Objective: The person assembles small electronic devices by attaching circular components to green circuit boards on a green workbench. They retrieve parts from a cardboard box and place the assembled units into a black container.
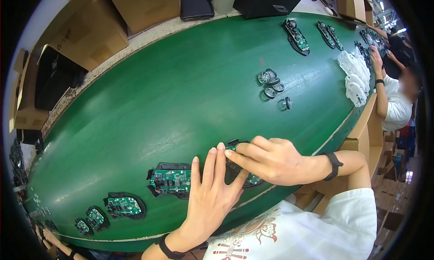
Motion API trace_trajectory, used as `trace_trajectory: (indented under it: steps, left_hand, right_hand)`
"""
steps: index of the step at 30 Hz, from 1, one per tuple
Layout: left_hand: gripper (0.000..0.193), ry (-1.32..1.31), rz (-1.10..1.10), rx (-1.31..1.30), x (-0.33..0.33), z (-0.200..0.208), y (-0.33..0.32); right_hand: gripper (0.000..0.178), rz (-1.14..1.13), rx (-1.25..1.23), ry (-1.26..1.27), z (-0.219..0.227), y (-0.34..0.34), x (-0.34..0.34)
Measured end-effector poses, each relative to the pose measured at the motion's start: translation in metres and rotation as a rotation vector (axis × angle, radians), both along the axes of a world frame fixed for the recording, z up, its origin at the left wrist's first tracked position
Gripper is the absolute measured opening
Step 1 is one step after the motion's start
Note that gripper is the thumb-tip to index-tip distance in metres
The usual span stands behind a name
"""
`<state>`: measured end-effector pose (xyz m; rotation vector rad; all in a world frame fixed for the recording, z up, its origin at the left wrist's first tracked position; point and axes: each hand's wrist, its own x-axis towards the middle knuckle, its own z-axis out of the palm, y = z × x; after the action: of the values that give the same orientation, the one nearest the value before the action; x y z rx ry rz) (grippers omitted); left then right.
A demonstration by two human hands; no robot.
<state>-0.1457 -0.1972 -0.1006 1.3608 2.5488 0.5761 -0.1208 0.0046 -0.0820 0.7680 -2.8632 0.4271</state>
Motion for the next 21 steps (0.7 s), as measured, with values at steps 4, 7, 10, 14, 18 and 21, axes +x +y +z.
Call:
trace_trajectory:
  steps: [4,7,10,14,18,21]
  left_hand:
    - [0.057,0.001,-0.007,0.019,-0.006,0.002,-0.001]
    - [0.059,0.05,0.093,-0.055,0.005,0.001,0.002]
    - [0.064,0.077,0.115,-0.107,0.012,0.002,0.004]
    - [0.07,0.079,0.085,-0.113,0.012,-0.003,0.004]
    - [0.074,0.066,0.064,-0.114,0.01,-0.005,0.004]
    - [0.076,0.062,0.065,-0.105,0.01,-0.005,0.003]
  right_hand:
    - [0.043,-0.081,-0.04,0.021,0.015,0.017,0.0]
    - [0.031,-0.19,-0.213,-0.181,0.016,0.028,0.013]
    - [0.017,-0.25,-0.31,-0.281,0.005,0.034,0.031]
    - [0.013,-0.261,-0.316,-0.266,-0.005,0.029,0.045]
    - [0.014,-0.238,-0.342,-0.279,-0.013,0.025,0.047]
    - [0.014,-0.239,-0.334,-0.267,-0.013,0.024,0.046]
